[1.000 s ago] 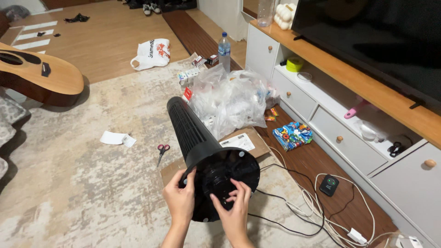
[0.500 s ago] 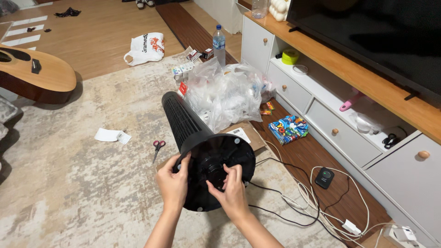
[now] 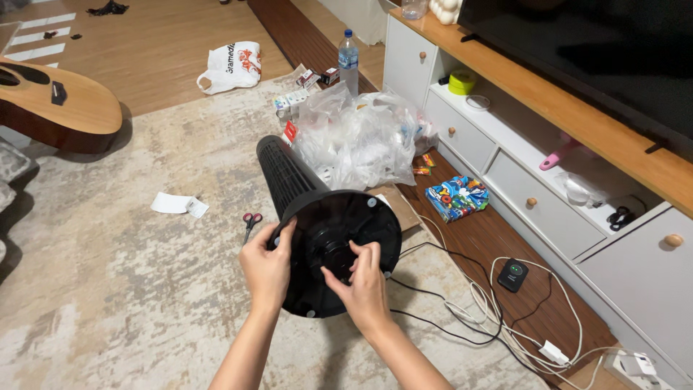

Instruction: The person sits on the floor and assembles a black tower fan, attaching the round base plate and base cover to the bottom of the fan body, handling the power cable and removing packaging around the parts. The clip ends while the base pieces are still being fitted.

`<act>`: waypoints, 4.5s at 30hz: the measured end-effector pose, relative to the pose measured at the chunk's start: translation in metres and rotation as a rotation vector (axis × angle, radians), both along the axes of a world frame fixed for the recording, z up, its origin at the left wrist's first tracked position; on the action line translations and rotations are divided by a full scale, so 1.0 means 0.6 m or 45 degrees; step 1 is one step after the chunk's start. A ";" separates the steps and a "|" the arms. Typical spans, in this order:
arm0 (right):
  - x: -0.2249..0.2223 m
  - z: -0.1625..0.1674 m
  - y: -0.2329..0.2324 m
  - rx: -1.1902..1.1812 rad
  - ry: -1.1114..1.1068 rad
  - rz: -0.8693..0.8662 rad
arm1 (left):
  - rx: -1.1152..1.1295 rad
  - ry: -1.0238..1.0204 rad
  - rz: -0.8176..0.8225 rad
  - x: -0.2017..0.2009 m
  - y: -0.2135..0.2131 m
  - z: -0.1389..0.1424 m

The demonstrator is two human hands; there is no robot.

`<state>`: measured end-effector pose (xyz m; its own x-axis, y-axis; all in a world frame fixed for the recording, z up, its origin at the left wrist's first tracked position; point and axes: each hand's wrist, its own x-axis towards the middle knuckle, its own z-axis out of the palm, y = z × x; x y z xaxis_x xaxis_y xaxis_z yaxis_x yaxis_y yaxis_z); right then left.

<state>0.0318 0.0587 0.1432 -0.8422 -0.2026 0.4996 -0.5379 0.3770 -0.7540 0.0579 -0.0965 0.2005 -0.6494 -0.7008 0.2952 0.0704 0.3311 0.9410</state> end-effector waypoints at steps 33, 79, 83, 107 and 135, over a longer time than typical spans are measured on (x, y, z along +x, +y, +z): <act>-0.005 0.078 -0.019 0.218 -0.107 -0.301 | 0.105 0.113 0.061 -0.036 -0.013 0.020; 0.130 -0.369 0.059 -0.381 -1.068 -0.428 | -0.339 -0.721 -0.454 0.076 0.215 -0.181; 0.153 -0.370 0.070 -0.398 -0.979 -0.332 | -0.301 -0.716 -0.515 0.097 0.192 -0.232; 0.142 -0.337 0.168 -0.048 -0.595 -0.161 | 1.718 -0.258 -0.478 0.117 0.117 -0.506; 0.209 -0.301 0.164 0.025 -0.782 -0.455 | 1.652 -0.671 -1.007 0.158 0.147 -0.461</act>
